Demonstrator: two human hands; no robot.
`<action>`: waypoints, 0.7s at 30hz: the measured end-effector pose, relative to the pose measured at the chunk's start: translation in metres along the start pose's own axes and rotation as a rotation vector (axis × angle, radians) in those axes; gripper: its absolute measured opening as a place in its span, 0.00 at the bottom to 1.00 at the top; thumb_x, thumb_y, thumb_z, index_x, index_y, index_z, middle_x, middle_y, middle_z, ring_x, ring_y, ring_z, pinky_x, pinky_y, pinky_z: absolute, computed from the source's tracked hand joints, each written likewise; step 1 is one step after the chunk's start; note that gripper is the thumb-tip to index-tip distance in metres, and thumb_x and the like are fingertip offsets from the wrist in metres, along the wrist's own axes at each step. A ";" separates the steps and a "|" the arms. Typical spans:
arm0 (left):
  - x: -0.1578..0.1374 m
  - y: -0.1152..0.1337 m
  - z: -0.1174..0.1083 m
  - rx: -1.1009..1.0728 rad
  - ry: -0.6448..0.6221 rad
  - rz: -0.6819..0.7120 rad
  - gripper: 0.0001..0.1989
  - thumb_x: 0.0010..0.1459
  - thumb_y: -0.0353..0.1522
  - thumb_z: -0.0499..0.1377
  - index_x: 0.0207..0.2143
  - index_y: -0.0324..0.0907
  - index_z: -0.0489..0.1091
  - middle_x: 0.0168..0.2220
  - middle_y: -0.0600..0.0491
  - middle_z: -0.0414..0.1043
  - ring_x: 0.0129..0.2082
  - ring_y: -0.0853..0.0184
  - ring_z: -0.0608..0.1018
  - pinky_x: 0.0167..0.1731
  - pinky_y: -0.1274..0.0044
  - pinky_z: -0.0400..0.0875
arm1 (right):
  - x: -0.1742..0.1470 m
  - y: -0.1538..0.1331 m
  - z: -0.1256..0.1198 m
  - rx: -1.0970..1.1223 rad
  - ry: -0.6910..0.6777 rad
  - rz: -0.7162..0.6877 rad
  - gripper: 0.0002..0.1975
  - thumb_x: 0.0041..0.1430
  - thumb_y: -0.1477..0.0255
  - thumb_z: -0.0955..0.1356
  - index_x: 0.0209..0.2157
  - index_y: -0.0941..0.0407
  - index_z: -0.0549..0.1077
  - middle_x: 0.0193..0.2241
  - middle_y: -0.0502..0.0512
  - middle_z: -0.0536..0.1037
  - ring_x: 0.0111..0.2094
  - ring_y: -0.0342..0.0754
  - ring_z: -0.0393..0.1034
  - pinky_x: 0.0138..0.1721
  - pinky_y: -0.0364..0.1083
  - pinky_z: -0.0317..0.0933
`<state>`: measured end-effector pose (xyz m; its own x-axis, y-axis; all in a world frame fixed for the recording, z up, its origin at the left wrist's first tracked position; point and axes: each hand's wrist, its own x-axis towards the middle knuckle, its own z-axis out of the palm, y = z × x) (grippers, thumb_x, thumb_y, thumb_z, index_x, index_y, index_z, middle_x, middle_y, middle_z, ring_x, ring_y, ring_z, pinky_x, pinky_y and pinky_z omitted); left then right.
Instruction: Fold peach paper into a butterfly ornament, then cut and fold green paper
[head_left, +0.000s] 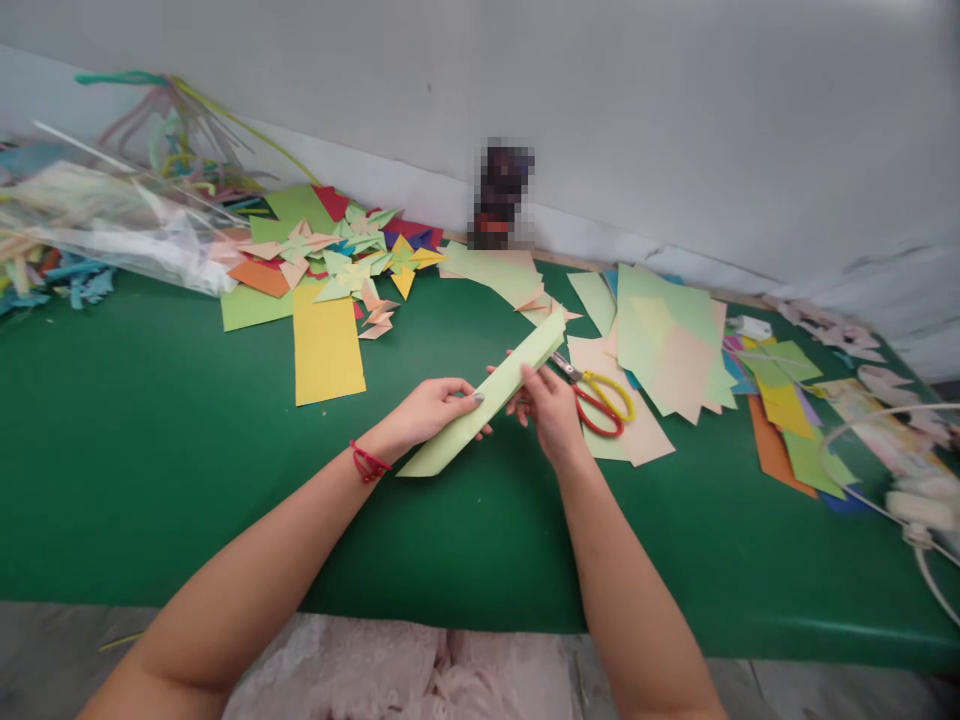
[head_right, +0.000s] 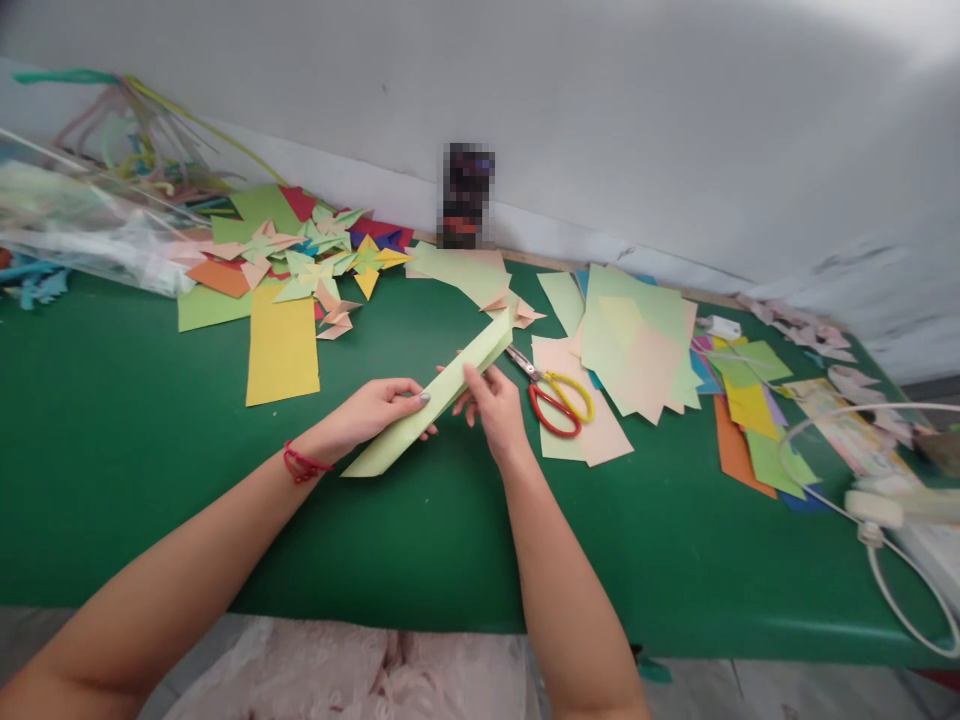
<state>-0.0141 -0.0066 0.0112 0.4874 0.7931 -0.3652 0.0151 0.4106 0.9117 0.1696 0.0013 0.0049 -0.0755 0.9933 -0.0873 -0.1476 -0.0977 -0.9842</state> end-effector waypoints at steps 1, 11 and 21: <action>0.000 0.000 0.000 -0.005 0.003 -0.003 0.15 0.55 0.43 0.59 0.33 0.40 0.65 0.28 0.49 0.78 0.29 0.65 0.80 0.30 0.77 0.72 | -0.001 0.000 0.001 -0.037 -0.011 0.001 0.23 0.53 0.57 0.67 0.46 0.56 0.70 0.40 0.60 0.79 0.18 0.39 0.65 0.13 0.39 0.51; 0.002 -0.003 0.010 0.107 -0.010 0.151 0.12 0.52 0.37 0.61 0.34 0.36 0.71 0.34 0.48 0.77 0.30 0.67 0.78 0.37 0.74 0.73 | -0.006 0.006 0.018 -0.144 -0.045 0.011 0.19 0.53 0.58 0.66 0.42 0.57 0.70 0.38 0.58 0.80 0.12 0.38 0.63 0.10 0.40 0.47; 0.001 -0.002 0.007 0.013 -0.059 0.035 0.12 0.54 0.35 0.61 0.37 0.35 0.69 0.30 0.46 0.78 0.29 0.66 0.80 0.32 0.75 0.75 | -0.011 0.008 0.023 -0.190 -0.013 -0.035 0.19 0.56 0.60 0.66 0.44 0.58 0.73 0.32 0.55 0.81 0.13 0.36 0.58 0.13 0.40 0.51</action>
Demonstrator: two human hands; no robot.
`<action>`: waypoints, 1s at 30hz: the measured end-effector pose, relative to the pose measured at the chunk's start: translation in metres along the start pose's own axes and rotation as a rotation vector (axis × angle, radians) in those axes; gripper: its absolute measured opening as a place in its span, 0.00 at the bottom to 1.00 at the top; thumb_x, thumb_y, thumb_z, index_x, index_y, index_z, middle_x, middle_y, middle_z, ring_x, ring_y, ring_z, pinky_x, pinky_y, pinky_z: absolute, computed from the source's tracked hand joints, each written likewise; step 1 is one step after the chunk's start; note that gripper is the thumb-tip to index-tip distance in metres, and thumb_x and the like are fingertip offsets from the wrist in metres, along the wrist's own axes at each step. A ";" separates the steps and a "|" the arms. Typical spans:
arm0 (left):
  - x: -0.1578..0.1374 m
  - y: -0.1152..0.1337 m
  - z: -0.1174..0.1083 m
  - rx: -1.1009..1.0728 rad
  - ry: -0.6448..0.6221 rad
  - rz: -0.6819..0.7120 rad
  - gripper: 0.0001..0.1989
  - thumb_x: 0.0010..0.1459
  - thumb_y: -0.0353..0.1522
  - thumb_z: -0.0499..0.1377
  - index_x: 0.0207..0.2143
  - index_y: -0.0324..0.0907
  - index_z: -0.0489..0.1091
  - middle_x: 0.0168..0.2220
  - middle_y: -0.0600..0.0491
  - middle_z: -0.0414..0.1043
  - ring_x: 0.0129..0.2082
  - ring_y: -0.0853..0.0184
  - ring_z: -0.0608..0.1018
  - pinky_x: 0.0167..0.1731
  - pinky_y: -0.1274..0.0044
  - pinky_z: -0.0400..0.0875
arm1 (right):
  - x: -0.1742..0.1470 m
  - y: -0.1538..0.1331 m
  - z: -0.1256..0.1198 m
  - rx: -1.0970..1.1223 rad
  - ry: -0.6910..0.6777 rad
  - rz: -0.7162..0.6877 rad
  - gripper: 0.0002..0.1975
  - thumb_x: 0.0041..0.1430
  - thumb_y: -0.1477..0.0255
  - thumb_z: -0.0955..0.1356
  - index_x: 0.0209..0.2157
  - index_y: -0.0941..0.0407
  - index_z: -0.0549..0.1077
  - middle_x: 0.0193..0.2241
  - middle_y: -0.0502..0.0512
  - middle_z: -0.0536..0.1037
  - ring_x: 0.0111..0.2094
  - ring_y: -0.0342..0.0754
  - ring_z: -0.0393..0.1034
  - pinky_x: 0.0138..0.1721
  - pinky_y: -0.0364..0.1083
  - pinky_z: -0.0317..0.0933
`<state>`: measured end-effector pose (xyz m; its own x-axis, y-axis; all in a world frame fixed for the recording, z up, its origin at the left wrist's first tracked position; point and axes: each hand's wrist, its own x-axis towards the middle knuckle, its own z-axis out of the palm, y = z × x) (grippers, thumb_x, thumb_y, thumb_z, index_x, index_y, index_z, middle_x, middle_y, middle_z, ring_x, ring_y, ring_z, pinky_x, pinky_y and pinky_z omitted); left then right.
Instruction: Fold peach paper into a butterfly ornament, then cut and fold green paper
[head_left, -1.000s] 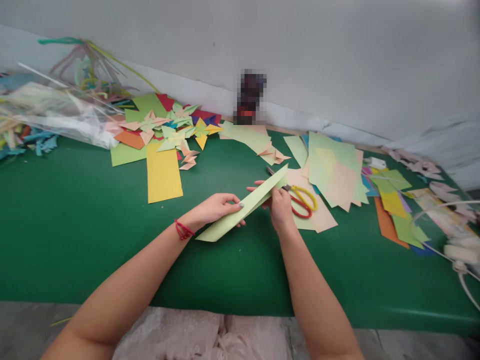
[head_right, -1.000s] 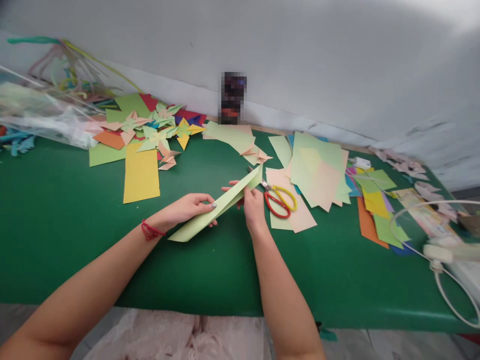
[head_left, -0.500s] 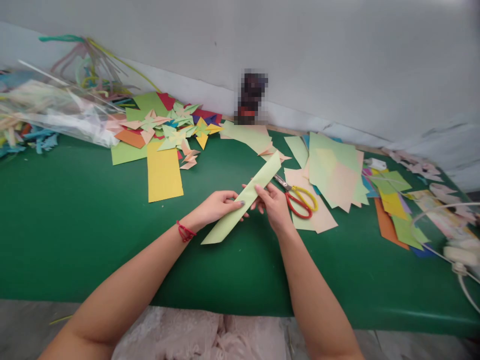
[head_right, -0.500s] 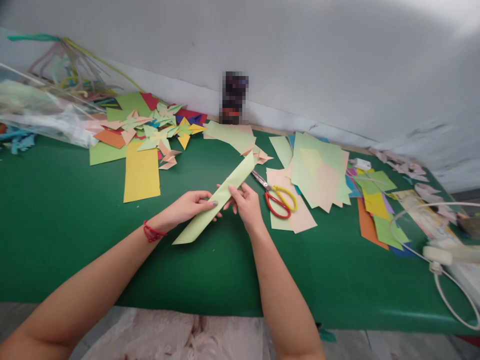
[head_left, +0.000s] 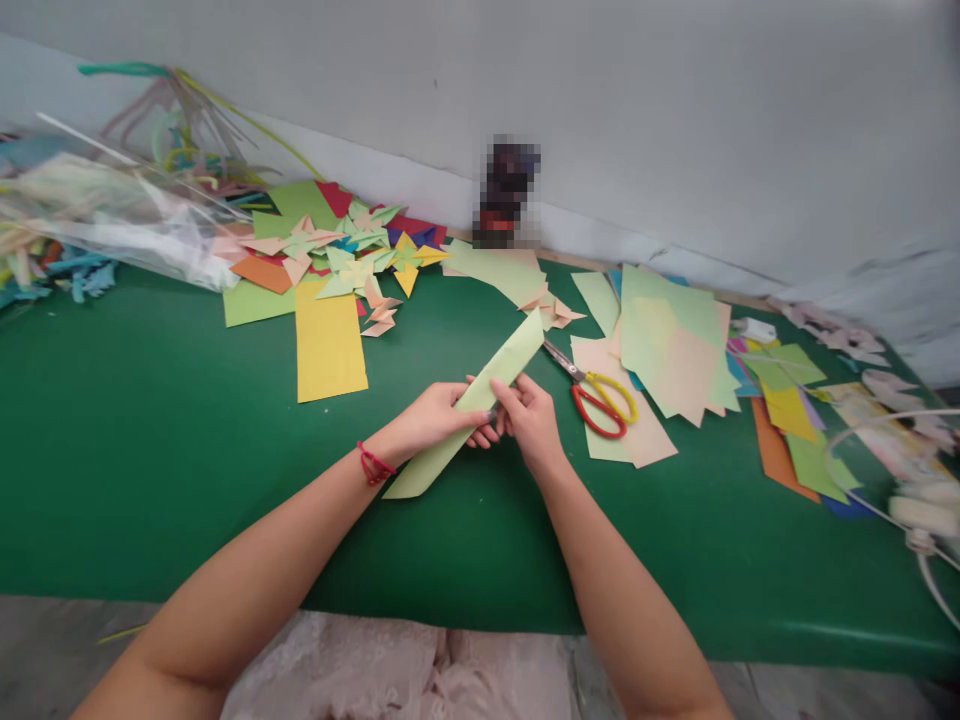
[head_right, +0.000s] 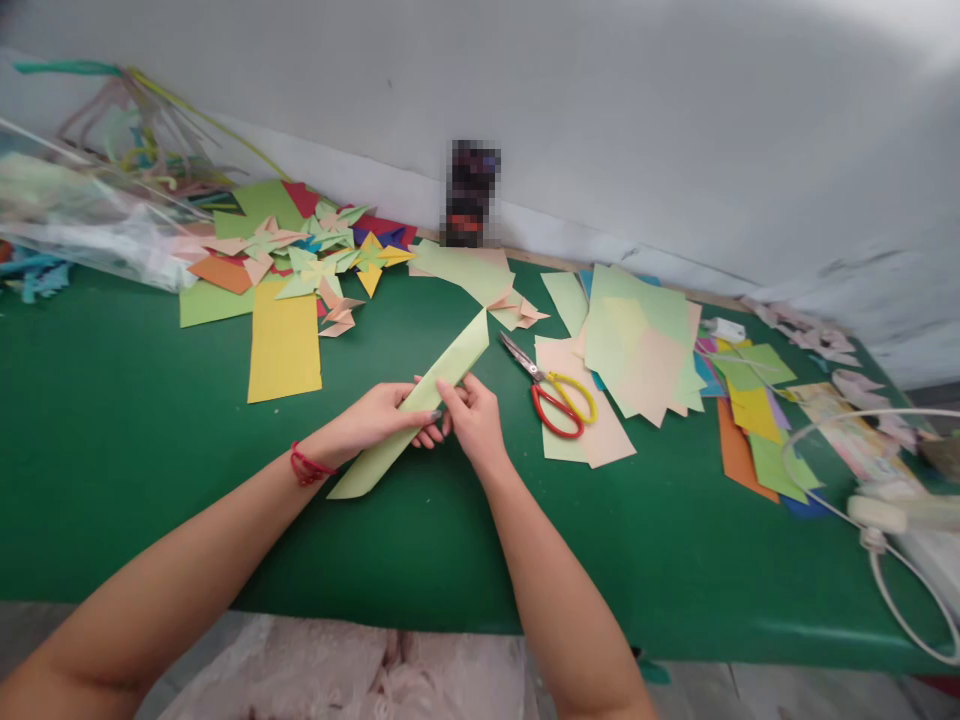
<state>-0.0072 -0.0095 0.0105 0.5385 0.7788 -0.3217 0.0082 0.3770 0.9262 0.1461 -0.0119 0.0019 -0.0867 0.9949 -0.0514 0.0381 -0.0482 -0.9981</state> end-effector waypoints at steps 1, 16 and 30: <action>0.000 0.000 0.000 -0.007 -0.021 0.001 0.12 0.54 0.35 0.61 0.37 0.35 0.69 0.30 0.46 0.78 0.29 0.67 0.80 0.32 0.76 0.75 | 0.000 -0.001 0.001 0.020 -0.008 -0.005 0.19 0.56 0.60 0.66 0.44 0.58 0.73 0.36 0.56 0.81 0.18 0.39 0.65 0.17 0.40 0.57; -0.004 0.001 0.002 -0.004 -0.202 -0.061 0.14 0.53 0.37 0.62 0.36 0.36 0.67 0.31 0.44 0.78 0.27 0.68 0.79 0.31 0.75 0.74 | 0.006 0.000 0.000 0.273 0.032 0.008 0.24 0.61 0.53 0.55 0.47 0.54 0.70 0.49 0.57 0.75 0.51 0.50 0.68 0.50 0.51 0.61; -0.004 0.001 0.002 -0.015 -0.111 -0.054 0.14 0.52 0.37 0.63 0.36 0.35 0.66 0.31 0.44 0.78 0.27 0.68 0.79 0.30 0.76 0.74 | 0.021 0.001 -0.030 0.395 0.033 -0.036 0.32 0.58 0.47 0.53 0.47 0.54 0.70 0.52 0.59 0.72 0.56 0.51 0.62 0.53 0.54 0.58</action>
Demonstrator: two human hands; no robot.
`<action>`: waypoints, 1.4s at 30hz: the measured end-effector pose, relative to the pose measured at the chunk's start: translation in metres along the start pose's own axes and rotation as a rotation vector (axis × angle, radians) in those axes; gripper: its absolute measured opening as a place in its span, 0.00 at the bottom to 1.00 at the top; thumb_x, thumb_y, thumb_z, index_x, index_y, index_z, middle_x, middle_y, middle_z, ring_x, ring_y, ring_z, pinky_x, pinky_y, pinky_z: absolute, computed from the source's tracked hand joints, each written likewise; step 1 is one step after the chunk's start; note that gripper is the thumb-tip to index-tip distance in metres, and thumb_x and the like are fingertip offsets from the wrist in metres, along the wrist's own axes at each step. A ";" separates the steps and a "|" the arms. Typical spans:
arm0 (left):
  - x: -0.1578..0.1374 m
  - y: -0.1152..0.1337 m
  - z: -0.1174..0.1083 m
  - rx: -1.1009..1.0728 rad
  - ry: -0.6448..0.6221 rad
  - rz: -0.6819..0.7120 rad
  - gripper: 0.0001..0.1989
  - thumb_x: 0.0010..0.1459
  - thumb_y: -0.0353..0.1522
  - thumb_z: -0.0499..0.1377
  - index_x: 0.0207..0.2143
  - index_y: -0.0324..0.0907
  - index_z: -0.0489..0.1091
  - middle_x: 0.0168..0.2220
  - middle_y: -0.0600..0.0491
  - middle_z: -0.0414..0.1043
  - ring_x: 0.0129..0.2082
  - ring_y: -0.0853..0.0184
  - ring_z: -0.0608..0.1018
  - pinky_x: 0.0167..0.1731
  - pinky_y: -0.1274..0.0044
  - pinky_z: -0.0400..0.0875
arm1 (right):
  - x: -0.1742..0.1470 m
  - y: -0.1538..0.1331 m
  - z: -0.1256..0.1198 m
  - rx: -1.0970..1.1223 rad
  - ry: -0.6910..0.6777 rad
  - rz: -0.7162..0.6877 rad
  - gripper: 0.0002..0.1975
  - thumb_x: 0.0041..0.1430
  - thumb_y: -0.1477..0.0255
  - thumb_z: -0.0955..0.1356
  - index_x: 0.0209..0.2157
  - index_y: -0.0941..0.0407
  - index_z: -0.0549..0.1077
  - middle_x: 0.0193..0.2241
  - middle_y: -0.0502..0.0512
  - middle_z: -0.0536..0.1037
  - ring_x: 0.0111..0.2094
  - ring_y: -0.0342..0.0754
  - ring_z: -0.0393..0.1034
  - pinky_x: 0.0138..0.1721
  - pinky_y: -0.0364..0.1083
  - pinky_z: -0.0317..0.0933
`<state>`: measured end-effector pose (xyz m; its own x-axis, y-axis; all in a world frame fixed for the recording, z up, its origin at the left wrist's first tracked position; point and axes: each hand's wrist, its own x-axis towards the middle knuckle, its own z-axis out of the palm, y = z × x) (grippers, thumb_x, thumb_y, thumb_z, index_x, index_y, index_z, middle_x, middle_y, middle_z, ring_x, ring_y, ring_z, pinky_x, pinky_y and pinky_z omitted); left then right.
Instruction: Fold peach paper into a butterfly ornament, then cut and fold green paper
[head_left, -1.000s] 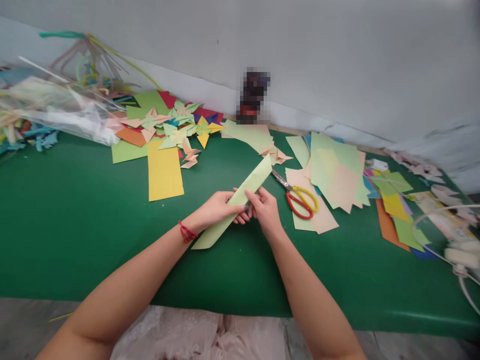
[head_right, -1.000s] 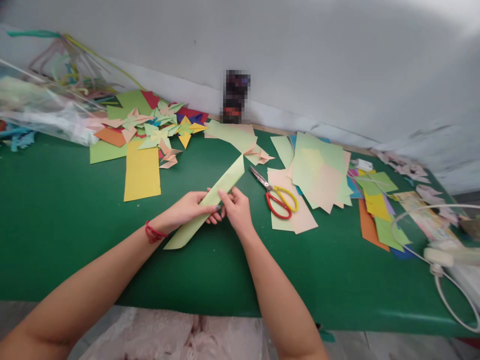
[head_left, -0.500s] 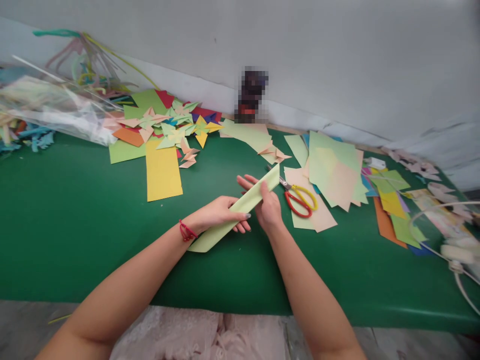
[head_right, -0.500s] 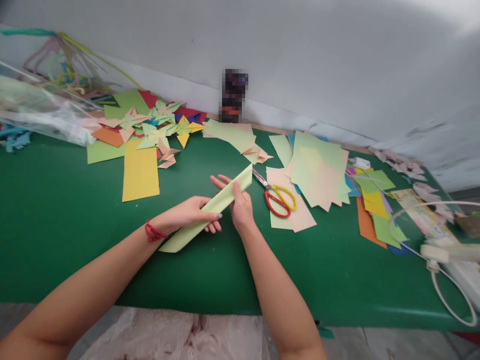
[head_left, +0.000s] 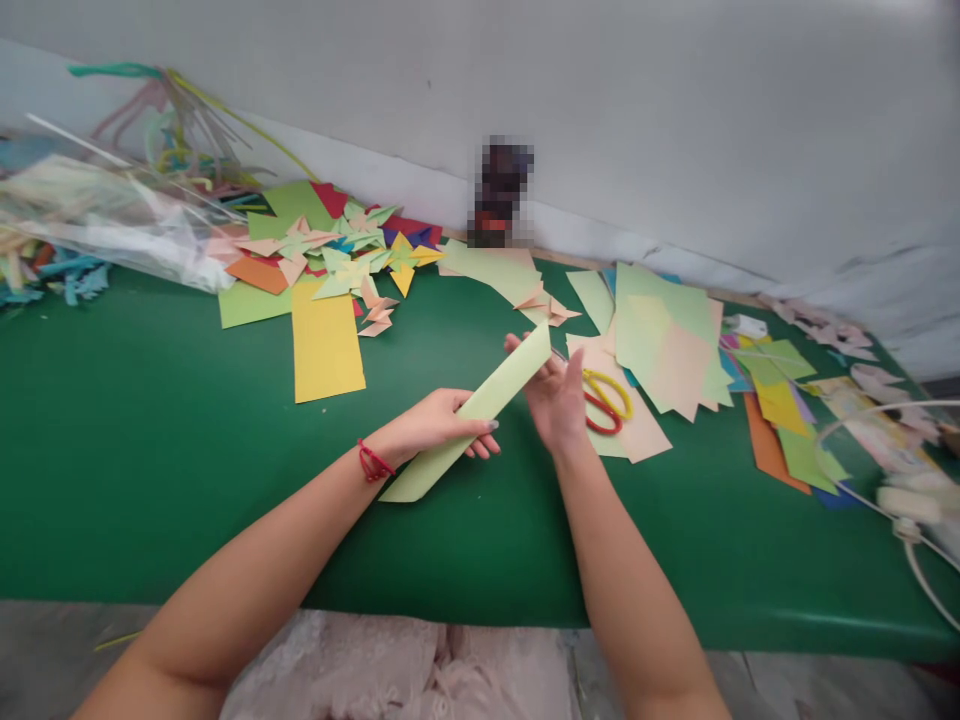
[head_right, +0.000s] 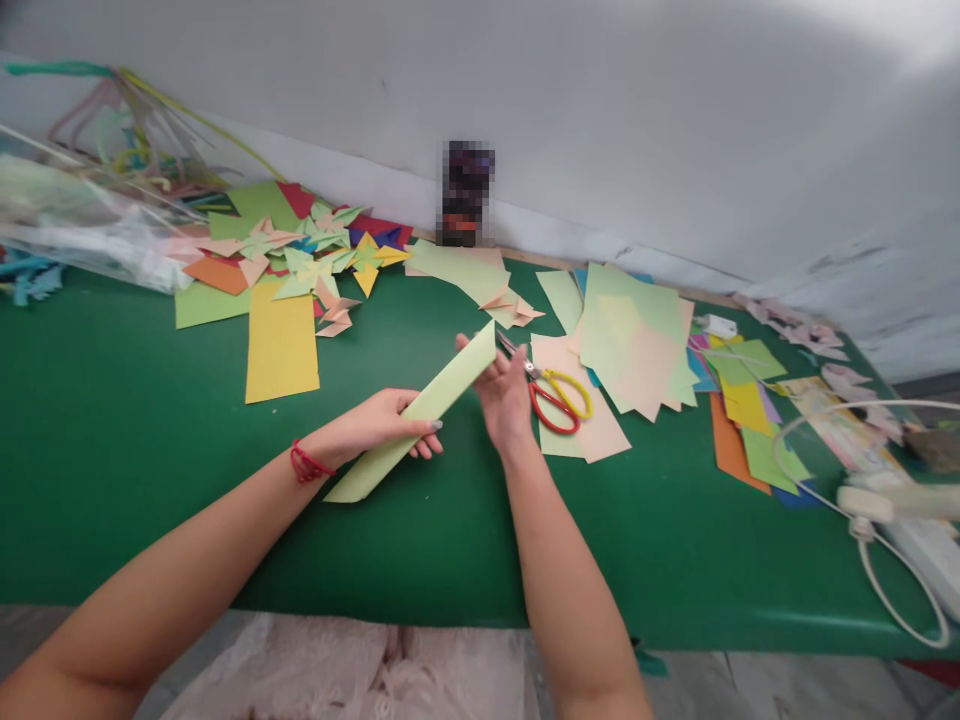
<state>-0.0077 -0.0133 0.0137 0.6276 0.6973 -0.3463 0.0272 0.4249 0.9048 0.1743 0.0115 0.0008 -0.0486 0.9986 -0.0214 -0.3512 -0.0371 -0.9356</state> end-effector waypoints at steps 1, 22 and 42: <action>0.000 0.000 0.000 -0.003 0.011 0.009 0.14 0.53 0.37 0.62 0.36 0.35 0.66 0.31 0.44 0.78 0.27 0.68 0.79 0.31 0.76 0.75 | -0.004 0.003 0.008 0.004 -0.071 0.038 0.29 0.58 0.48 0.55 0.48 0.53 0.70 0.52 0.57 0.72 0.56 0.51 0.63 0.54 0.54 0.57; -0.001 0.002 -0.001 0.093 -0.062 -0.012 0.13 0.56 0.37 0.59 0.34 0.34 0.69 0.30 0.44 0.78 0.27 0.67 0.79 0.32 0.74 0.75 | -0.014 0.015 0.024 -0.052 -0.119 0.151 0.20 0.61 0.57 0.61 0.43 0.55 0.74 0.44 0.57 0.78 0.48 0.51 0.70 0.54 0.53 0.58; 0.000 0.002 -0.007 0.042 0.116 0.005 0.14 0.53 0.37 0.61 0.34 0.34 0.69 0.31 0.43 0.78 0.28 0.67 0.79 0.30 0.76 0.74 | 0.012 0.002 -0.023 0.042 0.057 0.045 0.22 0.60 0.53 0.57 0.46 0.49 0.72 0.52 0.52 0.73 0.54 0.51 0.65 0.54 0.55 0.58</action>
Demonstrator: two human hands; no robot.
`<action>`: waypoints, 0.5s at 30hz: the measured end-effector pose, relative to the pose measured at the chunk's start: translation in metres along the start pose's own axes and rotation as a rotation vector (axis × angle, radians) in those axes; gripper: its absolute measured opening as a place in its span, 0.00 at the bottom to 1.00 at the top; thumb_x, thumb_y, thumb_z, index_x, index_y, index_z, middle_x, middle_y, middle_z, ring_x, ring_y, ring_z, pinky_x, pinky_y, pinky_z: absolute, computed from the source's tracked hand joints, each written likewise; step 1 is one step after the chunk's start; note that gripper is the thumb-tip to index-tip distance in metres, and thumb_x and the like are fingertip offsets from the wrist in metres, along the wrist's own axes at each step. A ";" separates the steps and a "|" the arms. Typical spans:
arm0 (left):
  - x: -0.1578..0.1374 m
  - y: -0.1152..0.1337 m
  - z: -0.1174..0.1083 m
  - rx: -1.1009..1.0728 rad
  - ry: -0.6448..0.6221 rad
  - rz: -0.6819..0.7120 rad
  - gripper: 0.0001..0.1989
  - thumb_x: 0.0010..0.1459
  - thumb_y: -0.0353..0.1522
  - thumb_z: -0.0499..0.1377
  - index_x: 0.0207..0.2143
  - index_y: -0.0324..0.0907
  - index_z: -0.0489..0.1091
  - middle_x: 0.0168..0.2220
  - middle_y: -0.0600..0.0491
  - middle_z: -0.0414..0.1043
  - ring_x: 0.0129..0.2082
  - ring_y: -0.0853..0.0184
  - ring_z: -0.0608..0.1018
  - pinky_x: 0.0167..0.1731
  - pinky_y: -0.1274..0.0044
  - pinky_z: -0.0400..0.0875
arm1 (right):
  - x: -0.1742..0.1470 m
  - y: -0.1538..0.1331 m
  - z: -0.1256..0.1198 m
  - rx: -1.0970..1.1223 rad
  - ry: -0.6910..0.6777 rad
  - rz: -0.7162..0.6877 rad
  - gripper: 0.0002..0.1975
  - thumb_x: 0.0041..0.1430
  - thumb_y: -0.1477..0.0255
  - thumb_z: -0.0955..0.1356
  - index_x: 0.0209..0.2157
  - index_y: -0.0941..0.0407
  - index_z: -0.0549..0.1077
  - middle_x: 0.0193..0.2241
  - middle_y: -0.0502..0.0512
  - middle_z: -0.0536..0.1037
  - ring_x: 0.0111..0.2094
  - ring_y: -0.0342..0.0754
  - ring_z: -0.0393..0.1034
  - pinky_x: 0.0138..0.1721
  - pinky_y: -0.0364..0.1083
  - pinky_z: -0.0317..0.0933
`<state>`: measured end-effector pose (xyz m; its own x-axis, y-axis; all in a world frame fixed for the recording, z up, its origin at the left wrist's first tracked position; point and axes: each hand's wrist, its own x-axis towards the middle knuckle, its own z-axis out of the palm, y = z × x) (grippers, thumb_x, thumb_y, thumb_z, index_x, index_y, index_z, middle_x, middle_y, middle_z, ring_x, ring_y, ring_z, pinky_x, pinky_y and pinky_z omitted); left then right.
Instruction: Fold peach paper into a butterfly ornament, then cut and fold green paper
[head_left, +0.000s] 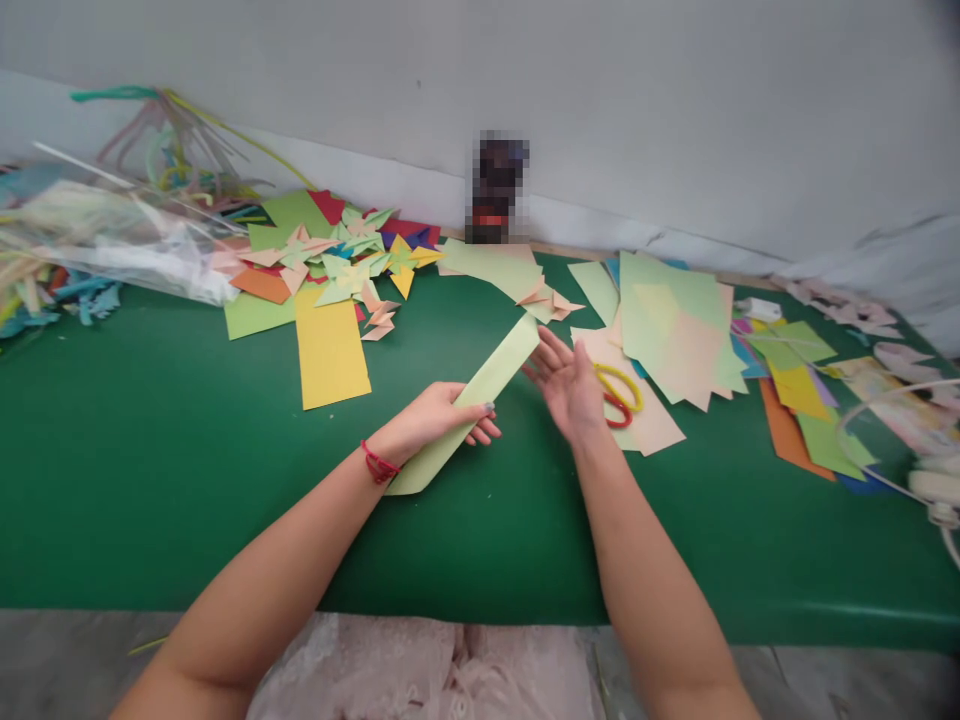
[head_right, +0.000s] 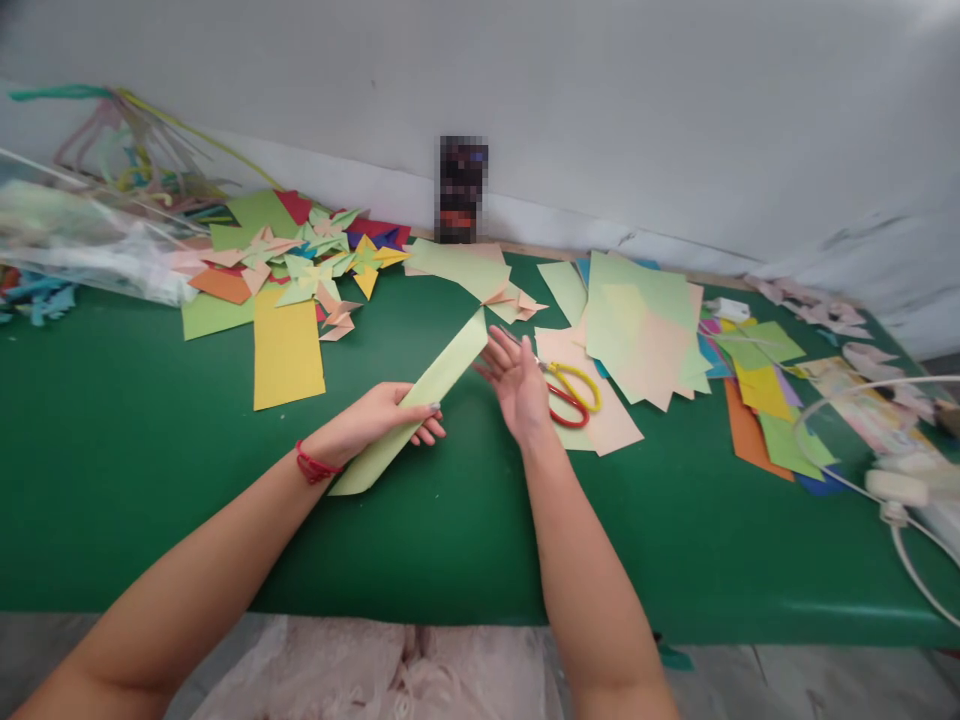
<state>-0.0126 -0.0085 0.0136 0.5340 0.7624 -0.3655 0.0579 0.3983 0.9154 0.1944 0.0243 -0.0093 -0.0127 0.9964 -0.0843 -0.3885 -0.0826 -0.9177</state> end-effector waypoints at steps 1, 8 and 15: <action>0.001 0.000 0.000 -0.015 0.024 0.017 0.14 0.54 0.38 0.61 0.34 0.34 0.69 0.31 0.44 0.78 0.28 0.67 0.79 0.30 0.76 0.74 | -0.003 0.003 0.008 0.001 -0.020 0.040 0.22 0.60 0.53 0.58 0.48 0.49 0.71 0.55 0.51 0.70 0.56 0.50 0.63 0.54 0.54 0.59; 0.006 -0.006 0.004 -0.082 0.010 0.017 0.14 0.53 0.38 0.62 0.34 0.35 0.69 0.32 0.44 0.78 0.27 0.67 0.79 0.29 0.77 0.74 | -0.020 0.018 0.036 -0.052 -0.196 0.096 0.22 0.58 0.57 0.63 0.47 0.56 0.73 0.48 0.58 0.75 0.51 0.53 0.68 0.52 0.53 0.61; 0.009 -0.009 0.011 -0.050 0.050 0.044 0.14 0.54 0.38 0.61 0.35 0.34 0.69 0.33 0.43 0.78 0.29 0.66 0.80 0.31 0.76 0.75 | -0.022 0.021 0.036 -0.169 -0.182 0.011 0.21 0.60 0.59 0.63 0.49 0.57 0.72 0.44 0.58 0.78 0.51 0.54 0.68 0.50 0.53 0.63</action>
<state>0.0007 -0.0112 0.0037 0.4926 0.8034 -0.3345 -0.0074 0.3882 0.9215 0.1532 0.0017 -0.0128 -0.1879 0.9815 -0.0375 -0.2278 -0.0807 -0.9704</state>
